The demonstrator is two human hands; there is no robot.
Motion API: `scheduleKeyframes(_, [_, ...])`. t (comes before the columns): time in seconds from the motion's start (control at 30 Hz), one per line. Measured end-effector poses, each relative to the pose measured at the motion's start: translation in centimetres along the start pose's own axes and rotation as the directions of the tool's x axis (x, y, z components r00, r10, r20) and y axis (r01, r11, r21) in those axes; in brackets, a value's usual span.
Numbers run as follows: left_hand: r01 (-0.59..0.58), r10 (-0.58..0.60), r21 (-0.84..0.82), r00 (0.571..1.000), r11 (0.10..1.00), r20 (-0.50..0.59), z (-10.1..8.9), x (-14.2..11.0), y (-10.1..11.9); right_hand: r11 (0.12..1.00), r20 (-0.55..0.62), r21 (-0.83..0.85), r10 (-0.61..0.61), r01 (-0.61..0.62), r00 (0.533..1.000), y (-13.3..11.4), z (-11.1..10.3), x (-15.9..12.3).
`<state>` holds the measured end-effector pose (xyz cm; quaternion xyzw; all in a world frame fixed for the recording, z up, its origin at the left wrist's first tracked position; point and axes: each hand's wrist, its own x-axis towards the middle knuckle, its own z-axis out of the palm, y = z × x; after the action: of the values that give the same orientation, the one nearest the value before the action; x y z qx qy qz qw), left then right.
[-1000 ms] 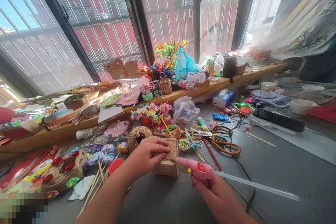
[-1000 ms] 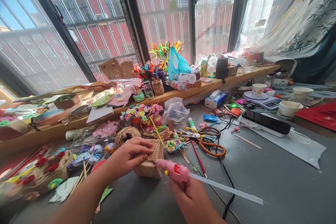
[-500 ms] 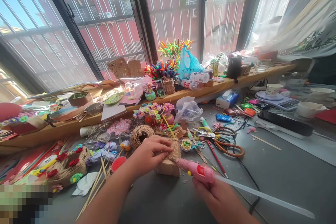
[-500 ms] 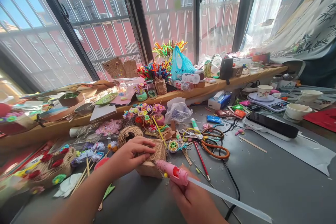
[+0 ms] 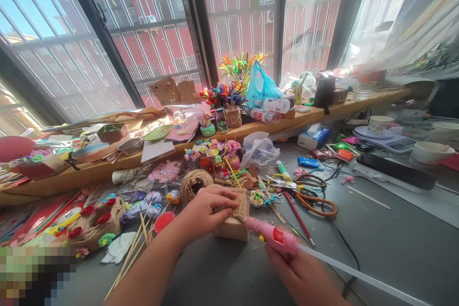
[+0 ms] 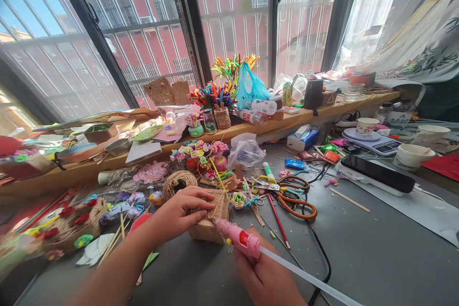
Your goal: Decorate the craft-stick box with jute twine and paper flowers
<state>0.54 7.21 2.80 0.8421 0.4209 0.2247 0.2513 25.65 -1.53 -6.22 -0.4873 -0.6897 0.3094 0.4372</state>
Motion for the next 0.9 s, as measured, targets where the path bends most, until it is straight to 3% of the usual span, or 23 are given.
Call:
scheduleKeyframes(0.2, [0.024, -0.024, -0.004, 1.000, 1.000, 0.004, 0.1, -0.1, -0.1, 0.995, -0.008, -0.049, -0.083, 0.082, 0.997, 0.7, 0.0, -0.2])
scheduleKeyframes(0.4, [0.043, -0.043, -0.008, 0.999, 0.999, -0.006, 0.4, -0.1, -0.1, 0.994, -0.068, -0.089, -0.073, 0.066, 0.995, 1.0, 0.2, -0.6])
scheduleKeyframes(0.67, [0.050, -0.050, 0.017, 0.998, 0.999, -0.027, 0.4, 0.3, 0.8, 0.997, -0.158, 0.046, 0.070, -0.063, 0.985, 0.8, 0.6, -0.8])
scheduleKeyframes(0.9, [0.050, -0.061, 0.209, 0.997, 0.977, 0.047, -0.5, 1.8, 2.4, 0.971, -0.191, 0.185, 0.183, -0.148, 0.964, 0.2, -0.4, -0.3])
